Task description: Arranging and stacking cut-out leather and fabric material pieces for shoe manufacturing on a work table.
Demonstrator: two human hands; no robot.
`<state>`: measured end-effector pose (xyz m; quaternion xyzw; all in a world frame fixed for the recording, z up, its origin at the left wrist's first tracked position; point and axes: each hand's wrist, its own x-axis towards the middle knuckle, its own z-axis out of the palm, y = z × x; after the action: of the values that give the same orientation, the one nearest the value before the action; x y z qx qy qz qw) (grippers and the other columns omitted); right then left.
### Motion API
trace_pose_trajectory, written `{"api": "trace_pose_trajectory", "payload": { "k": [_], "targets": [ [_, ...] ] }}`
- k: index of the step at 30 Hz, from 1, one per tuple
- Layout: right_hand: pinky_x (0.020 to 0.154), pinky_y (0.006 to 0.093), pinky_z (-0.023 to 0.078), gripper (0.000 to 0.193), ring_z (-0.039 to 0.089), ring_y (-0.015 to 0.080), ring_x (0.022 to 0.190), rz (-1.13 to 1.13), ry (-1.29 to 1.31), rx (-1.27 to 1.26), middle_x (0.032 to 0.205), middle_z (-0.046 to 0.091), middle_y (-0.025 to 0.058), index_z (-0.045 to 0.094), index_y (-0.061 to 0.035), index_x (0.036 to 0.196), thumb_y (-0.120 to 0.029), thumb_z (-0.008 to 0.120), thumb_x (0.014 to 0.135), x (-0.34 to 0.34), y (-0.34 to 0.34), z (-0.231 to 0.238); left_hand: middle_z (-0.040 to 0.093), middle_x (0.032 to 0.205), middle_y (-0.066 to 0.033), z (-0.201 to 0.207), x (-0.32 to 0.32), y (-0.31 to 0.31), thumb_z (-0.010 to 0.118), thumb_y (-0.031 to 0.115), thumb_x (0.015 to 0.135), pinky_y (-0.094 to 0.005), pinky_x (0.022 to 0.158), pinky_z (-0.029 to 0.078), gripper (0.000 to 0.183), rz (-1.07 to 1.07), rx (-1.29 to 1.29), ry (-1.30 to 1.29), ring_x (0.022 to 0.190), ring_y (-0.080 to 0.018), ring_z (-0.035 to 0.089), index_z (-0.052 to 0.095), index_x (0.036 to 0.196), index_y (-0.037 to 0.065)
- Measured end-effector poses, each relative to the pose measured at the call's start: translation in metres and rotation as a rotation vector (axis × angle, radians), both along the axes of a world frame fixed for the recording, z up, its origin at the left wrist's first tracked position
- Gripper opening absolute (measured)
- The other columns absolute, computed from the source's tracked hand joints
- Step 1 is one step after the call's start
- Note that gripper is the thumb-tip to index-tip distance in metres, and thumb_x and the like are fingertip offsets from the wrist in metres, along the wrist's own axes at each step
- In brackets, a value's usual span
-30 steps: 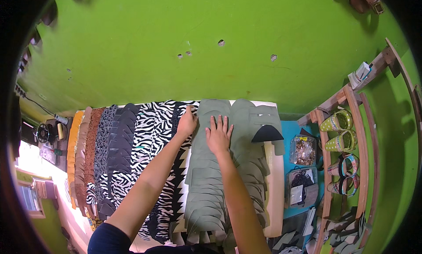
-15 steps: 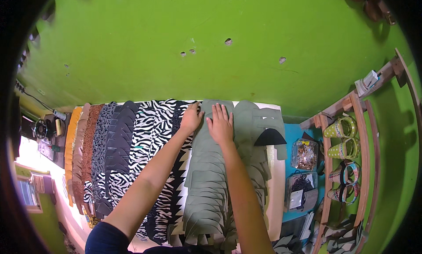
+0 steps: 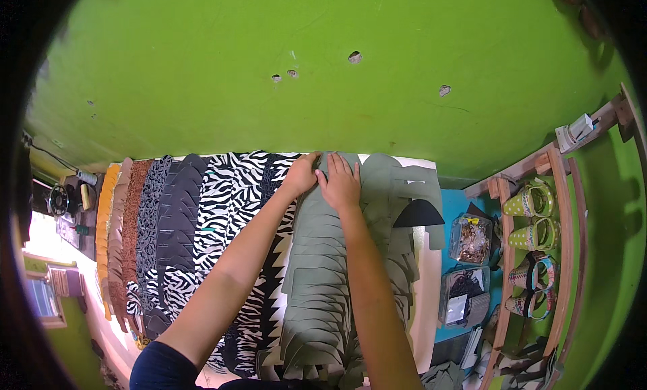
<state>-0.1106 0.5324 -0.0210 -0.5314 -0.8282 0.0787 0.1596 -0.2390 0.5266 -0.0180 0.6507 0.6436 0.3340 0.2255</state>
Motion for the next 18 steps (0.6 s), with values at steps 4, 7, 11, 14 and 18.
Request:
{"api": "trace_pose_trajectory", "payload": {
  "k": [4,7,11,14,18],
  "targets": [
    [0.105,0.0478,0.016,0.05,0.037,0.0196,0.122,-0.015,-0.009,-0.02,0.131,0.042,0.0059,0.041,-0.009,0.127,-0.04,0.039,0.088,-0.005,0.0,0.004,0.054,0.101,-0.027,-0.006,-0.002,-0.001,0.056,0.002,0.071,-0.0401,0.083,0.043,0.043,-0.035,0.008,0.04,0.094,-0.0374,0.053,0.05,0.113,-0.003],
    [0.105,0.0479,0.016,0.049,0.037,0.0192,0.121,-0.038,-0.017,-0.034,0.129,0.043,0.0052,0.042,-0.0093,0.127,-0.039,0.039,0.088,-0.003,0.002,0.006,0.055,0.101,-0.026,-0.003,0.003,-0.005,0.054,0.003,0.073,-0.0388,0.086,0.042,0.041,-0.023,0.021,0.055,0.096,-0.0376,0.053,0.049,0.113,-0.003],
    [0.105,0.0483,0.017,0.048,0.036,0.0201,0.123,-0.054,-0.043,-0.131,0.13,0.043,0.0053,0.043,-0.01,0.126,-0.038,0.039,0.088,-0.006,0.004,0.014,0.052,0.101,-0.0262,0.002,0.008,-0.014,0.051,0.002,0.076,-0.0403,0.084,0.042,0.039,0.078,0.08,0.064,0.095,-0.0388,0.051,0.048,0.115,-0.002],
    [0.104,0.0488,0.018,0.045,0.034,0.0212,0.125,-0.005,0.008,-0.229,0.131,0.042,0.0063,0.044,-0.0106,0.126,-0.037,0.037,0.089,0.003,0.008,0.03,0.048,0.107,-0.0217,0.008,0.008,-0.028,0.05,0.005,0.077,-0.0388,0.085,0.04,0.041,0.085,0.08,0.249,0.1,-0.0345,0.046,0.046,0.118,0.002],
    [0.103,0.05,0.02,0.042,0.033,0.0229,0.125,0.029,0.029,-0.022,0.131,0.042,0.0078,0.045,-0.0108,0.125,-0.033,0.036,0.09,0.012,-0.027,0.04,0.043,0.119,-0.0183,0.012,0.017,-0.062,0.051,0.009,0.076,-0.0408,0.09,0.036,0.041,0.061,0.215,0.372,0.109,-0.0331,0.042,0.048,0.116,0.004]
  ]
}}
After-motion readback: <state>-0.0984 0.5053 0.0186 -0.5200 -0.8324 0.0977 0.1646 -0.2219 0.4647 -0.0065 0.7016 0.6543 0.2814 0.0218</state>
